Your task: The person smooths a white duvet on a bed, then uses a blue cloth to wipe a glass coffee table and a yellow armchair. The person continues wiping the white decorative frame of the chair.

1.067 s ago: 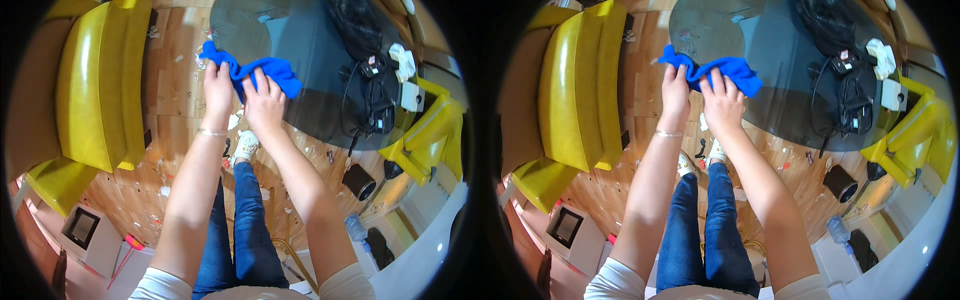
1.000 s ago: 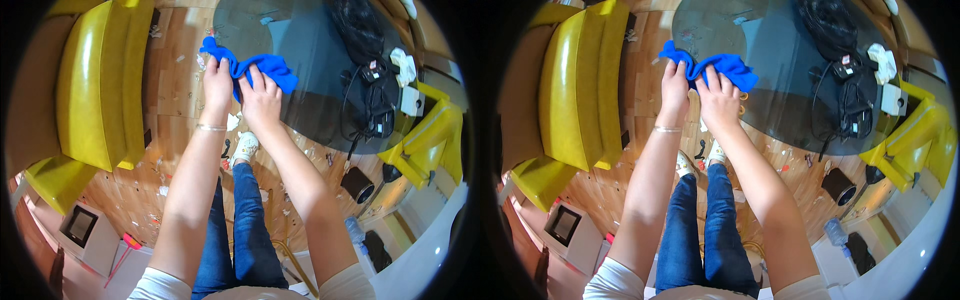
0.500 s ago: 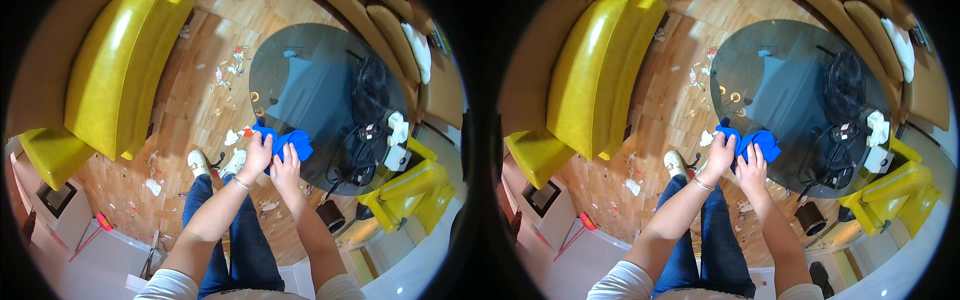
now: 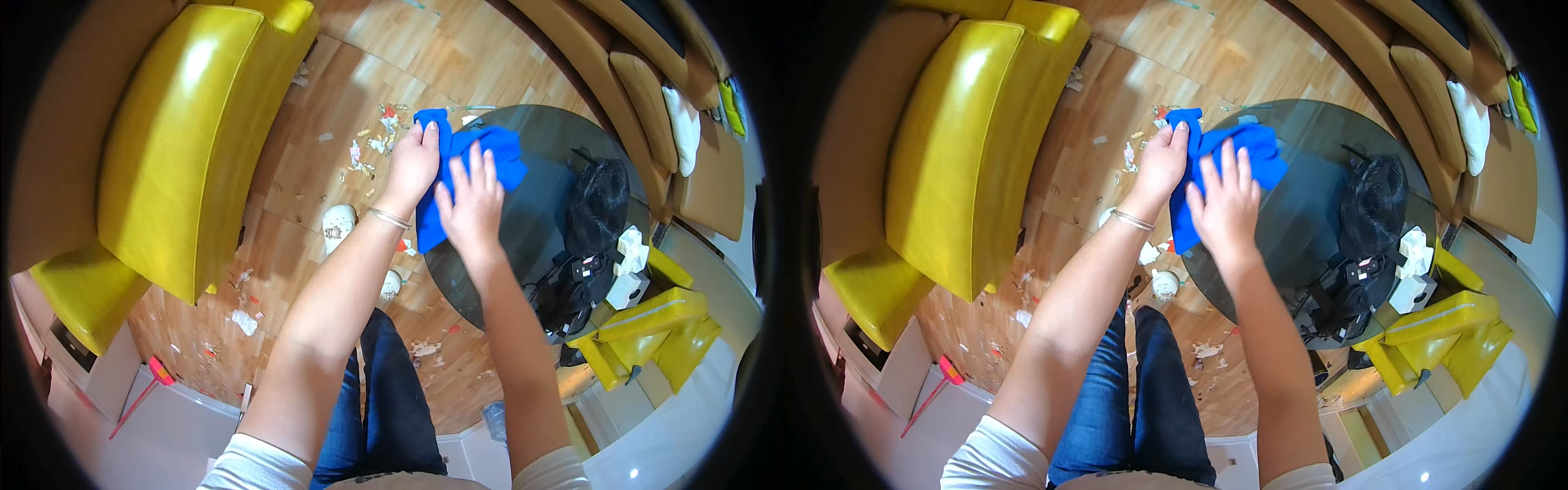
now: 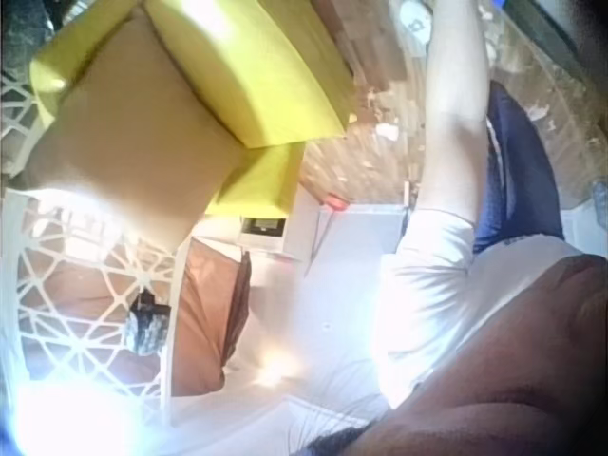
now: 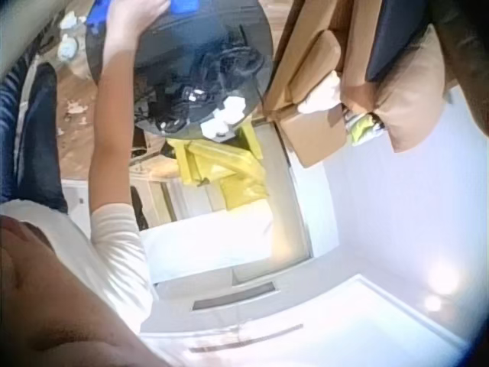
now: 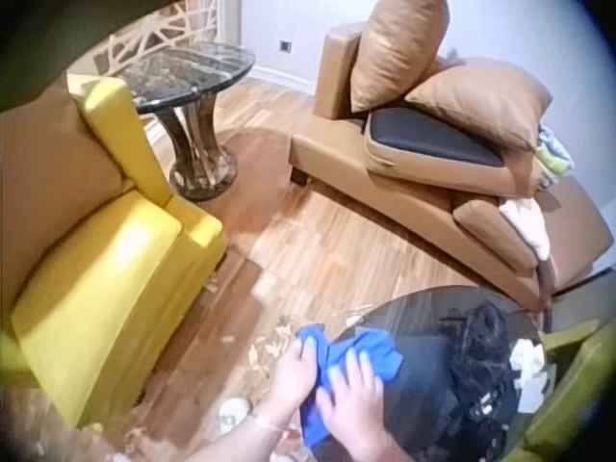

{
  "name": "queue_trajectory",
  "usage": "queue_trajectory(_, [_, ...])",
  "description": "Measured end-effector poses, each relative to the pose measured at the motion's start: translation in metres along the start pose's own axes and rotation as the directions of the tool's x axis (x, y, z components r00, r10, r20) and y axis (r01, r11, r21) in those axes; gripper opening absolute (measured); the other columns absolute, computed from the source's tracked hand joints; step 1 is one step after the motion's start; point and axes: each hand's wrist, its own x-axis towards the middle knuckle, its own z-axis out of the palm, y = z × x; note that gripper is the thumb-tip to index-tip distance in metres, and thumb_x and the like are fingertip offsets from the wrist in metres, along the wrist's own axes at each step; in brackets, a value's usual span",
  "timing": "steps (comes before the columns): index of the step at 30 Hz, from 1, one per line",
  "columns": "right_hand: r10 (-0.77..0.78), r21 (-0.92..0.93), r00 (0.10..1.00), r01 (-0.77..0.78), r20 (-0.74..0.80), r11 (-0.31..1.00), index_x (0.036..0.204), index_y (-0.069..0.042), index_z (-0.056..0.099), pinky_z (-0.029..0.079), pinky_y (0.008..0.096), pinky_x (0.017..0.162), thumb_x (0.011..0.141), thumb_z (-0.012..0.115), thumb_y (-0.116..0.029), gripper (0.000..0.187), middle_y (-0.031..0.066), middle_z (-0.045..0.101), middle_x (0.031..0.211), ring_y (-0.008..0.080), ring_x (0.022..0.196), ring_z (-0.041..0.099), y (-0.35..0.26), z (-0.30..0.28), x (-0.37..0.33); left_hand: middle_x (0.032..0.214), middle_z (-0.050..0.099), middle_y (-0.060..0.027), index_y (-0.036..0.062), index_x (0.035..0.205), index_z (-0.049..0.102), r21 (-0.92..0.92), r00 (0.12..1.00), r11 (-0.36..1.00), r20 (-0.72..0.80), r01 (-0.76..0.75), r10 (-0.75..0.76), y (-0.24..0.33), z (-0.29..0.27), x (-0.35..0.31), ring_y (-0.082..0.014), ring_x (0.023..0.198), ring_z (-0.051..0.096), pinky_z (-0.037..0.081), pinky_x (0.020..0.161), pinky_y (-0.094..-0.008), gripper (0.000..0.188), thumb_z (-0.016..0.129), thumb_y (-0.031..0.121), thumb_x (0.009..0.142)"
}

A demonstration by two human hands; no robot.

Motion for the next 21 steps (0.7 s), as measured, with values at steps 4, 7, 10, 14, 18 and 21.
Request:
queue_trajectory(4, [0.007, -0.062, 0.986, -0.017, -0.165, 0.998, 0.130, -0.016, 0.064, 0.037, 0.0650, 0.103, 0.089, 0.065, -0.033, 0.045, 0.0128, 0.052, 0.146, 0.0428, 0.142, 0.038, 0.045, 0.007, 0.073, 0.103, 0.068, -0.0296, -0.0041, 0.108, 0.065, 0.001, 0.995, 1.000, 0.096, 0.017, -0.017, 0.010, 0.003, 0.001, -0.0427, 0.098, 0.067, 0.051, 0.086, -0.0464, 0.041, 0.055, 0.035, 0.101])
queue_trajectory(7, [0.036, -0.141, 0.991, -0.055, -0.130, 0.988, 0.111, -0.013, 0.071, 0.035, 0.0705, 0.102, 0.085, 0.063, -0.031, 0.033, 0.0113, 0.061, 0.129, 0.0406, 0.138, 0.041, 0.043, 0.013, 0.094, 0.108, 0.066, -0.0311, -0.0057, 0.114, 0.061, 0.066, 0.985, 0.997, 0.164, 0.038, -0.049, -0.008, 0.001, -0.022, -0.0463, 0.104, 0.063, 0.050, 0.090, -0.0485, 0.039, 0.053, 0.031, 0.102])
queue_trajectory(10, [-0.103, -0.005, 0.995, 0.103, 0.009, 0.995, 0.097, -0.013, 0.069, 0.034, 0.0639, 0.104, 0.082, 0.066, -0.029, 0.022, 0.0072, 0.062, 0.121, 0.0345, 0.130, 0.046, 0.007, 0.011, 0.071, 0.106, 0.065, -0.0321, -0.0046, 0.117, 0.055, 0.000, 0.996, 0.999, 0.077, -0.052, 0.052, -0.024, -0.008, -0.066, -0.0492, 0.102, 0.062, 0.049, 0.088, -0.0500, 0.033, 0.052, 0.025, 0.103])
queue_trajectory(14, [-0.342, 0.107, 0.917, 0.327, 0.203, 0.939, 0.091, -0.015, 0.069, 0.033, 0.0622, 0.103, 0.082, 0.069, -0.030, 0.017, 0.0048, 0.061, 0.120, 0.0288, 0.133, 0.046, -0.023, -0.002, 0.014, 0.089, 0.066, -0.0290, -0.0063, 0.102, 0.059, 0.295, 0.939, 0.935, 0.217, 0.196, -0.266, -0.055, -0.032, -0.132, -0.0436, 0.089, 0.065, 0.050, 0.075, -0.0487, 0.039, 0.059, 0.033, 0.100])
queue_trajectory(18, [-0.420, 0.154, 0.881, 0.394, 0.216, 0.906, 0.104, -0.021, 0.073, 0.033, 0.0636, 0.103, 0.082, 0.072, -0.043, 0.031, 0.0014, 0.058, 0.132, 0.0264, 0.135, 0.044, 0.008, -0.013, 0.034, 0.118, 0.055, -0.0300, -0.0061, 0.132, 0.044, 0.277, 0.979, 0.954, 0.132, 0.115, -0.157, -0.039, -0.027, -0.133, -0.0454, 0.110, 0.055, 0.045, 0.096, -0.0499, 0.061, 0.073, 0.022, 0.086])
queue_trajectory(21, [-0.206, 0.025, 0.976, 0.205, 0.068, 0.979, 0.118, -0.024, 0.069, 0.031, 0.0643, 0.102, 0.081, 0.073, -0.051, 0.046, 0.0032, 0.058, 0.131, 0.0299, 0.132, 0.045, 0.047, -0.010, 0.080, 0.128, 0.053, -0.0310, -0.0070, 0.144, 0.037, 0.116, 0.985, 0.979, -0.015, -0.168, 0.170, -0.002, 0.006, -0.085, -0.0457, 0.116, 0.055, 0.045, 0.100, -0.0490, 0.067, 0.068, 0.017, 0.089])
